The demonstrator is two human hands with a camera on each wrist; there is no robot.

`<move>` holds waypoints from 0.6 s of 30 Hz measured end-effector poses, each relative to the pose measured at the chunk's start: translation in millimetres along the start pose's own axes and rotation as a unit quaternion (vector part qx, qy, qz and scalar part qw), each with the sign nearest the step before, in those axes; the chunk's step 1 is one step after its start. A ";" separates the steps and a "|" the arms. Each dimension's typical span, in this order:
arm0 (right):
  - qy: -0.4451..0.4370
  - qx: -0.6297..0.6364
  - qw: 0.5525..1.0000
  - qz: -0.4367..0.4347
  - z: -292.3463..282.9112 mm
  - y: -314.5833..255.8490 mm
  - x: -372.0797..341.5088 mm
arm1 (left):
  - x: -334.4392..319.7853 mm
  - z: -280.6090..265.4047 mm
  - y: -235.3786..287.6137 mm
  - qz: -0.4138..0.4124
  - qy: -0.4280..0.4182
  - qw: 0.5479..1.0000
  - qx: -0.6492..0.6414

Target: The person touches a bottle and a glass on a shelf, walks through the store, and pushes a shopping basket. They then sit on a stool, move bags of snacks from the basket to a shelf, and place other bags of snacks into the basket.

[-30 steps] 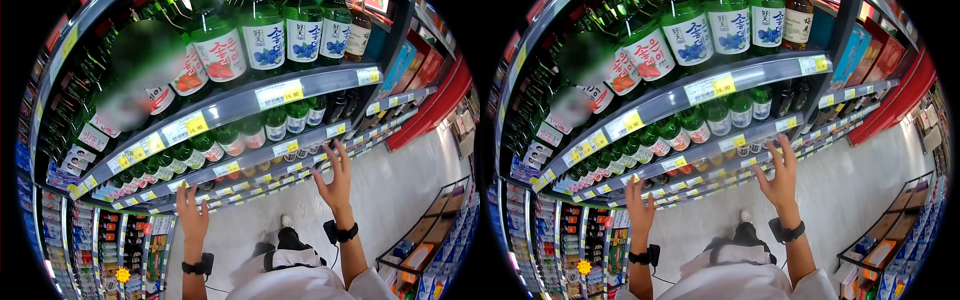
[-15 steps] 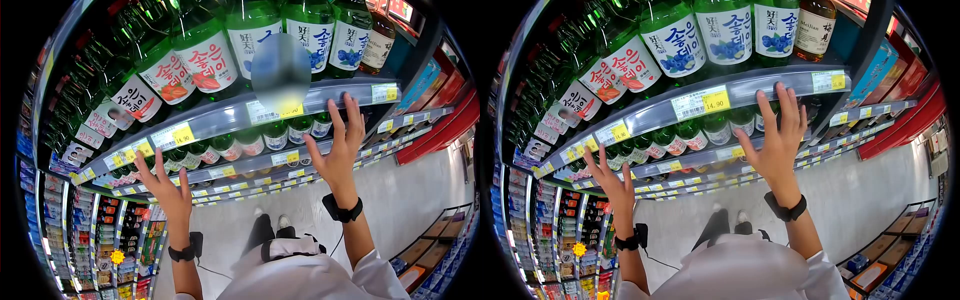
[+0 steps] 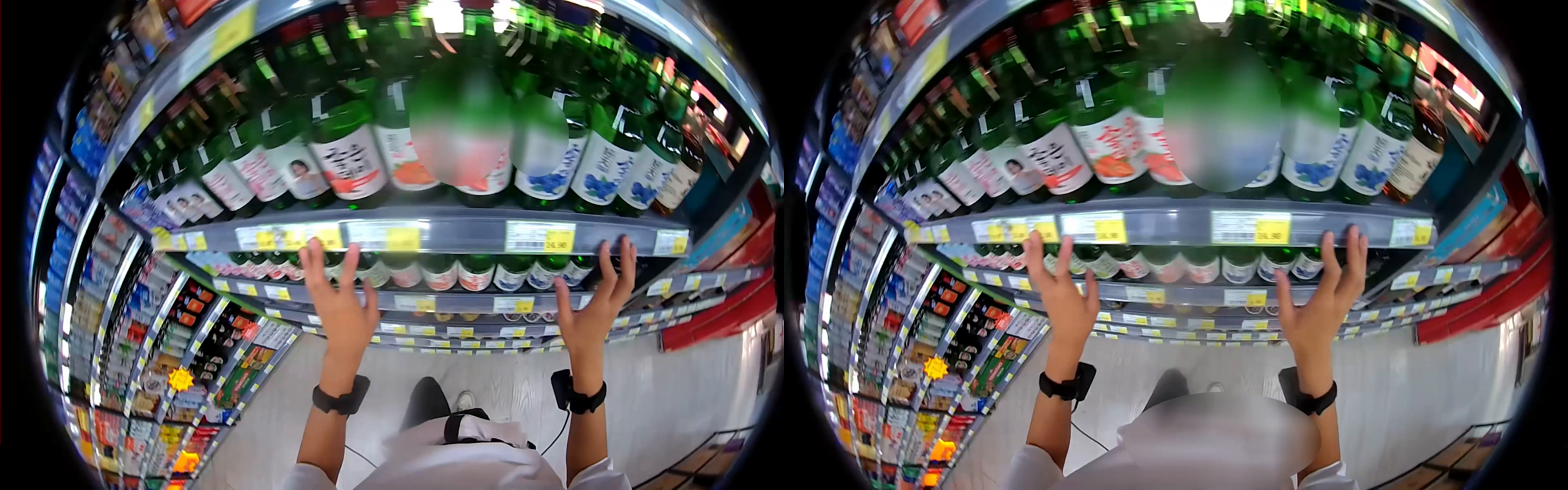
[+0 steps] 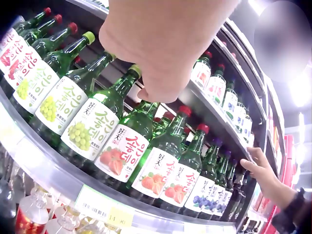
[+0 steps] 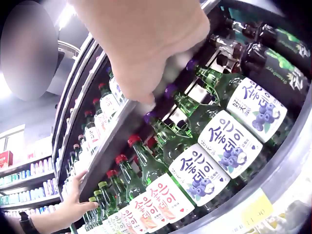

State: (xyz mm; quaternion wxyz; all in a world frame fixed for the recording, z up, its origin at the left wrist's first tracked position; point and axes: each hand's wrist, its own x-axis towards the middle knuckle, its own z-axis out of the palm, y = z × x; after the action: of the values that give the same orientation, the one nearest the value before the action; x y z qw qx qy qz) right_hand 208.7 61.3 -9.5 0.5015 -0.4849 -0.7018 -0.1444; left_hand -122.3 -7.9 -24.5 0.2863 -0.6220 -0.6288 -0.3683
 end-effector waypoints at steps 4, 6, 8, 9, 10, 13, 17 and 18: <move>-0.021 0.015 0.999 0.042 -23.3 -23.4 13.7 | 1.0 -7.5 -2.8 -0.025 -0.008 0.998 -0.050; 0.072 0.039 0.996 0.022 -30.8 -54.9 31.9 | 3.9 -16.2 -7.4 -0.018 -0.023 0.997 -0.066; 0.055 0.149 0.987 0.003 -32.3 -80.5 44.9 | 6.0 -29.1 -17.0 -0.016 -0.035 0.994 -0.099; 0.057 0.170 0.983 -0.030 -28.6 -96.9 52.8 | 3.2 -35.6 -25.0 -0.018 -0.046 0.991 -0.123; 0.056 0.165 0.984 -0.033 -21.7 -115.1 58.1 | 2.3 -40.5 -33.5 -0.015 -0.056 0.987 -0.150; 0.048 0.374 0.926 -0.010 -0.5 -180.8 78.6 | -9.4 -63.0 -64.6 -0.038 -0.060 0.988 -0.139; 0.021 0.406 0.913 -0.017 25.2 -271.8 108.6 | -25.4 -87.1 -129.4 -0.064 -0.044 0.990 -0.121; 0.005 0.423 0.906 -0.014 32.8 -292.2 114.3 | -28.5 -92.2 -145.4 -0.064 -0.051 0.990 -0.113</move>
State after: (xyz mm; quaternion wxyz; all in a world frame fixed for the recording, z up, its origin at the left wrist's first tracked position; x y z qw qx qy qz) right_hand -54.0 2.5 154.9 0.6610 -0.2168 -0.7013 0.1562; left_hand -274.0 -93.2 -11.3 0.1573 -0.6270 -0.6352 -0.4227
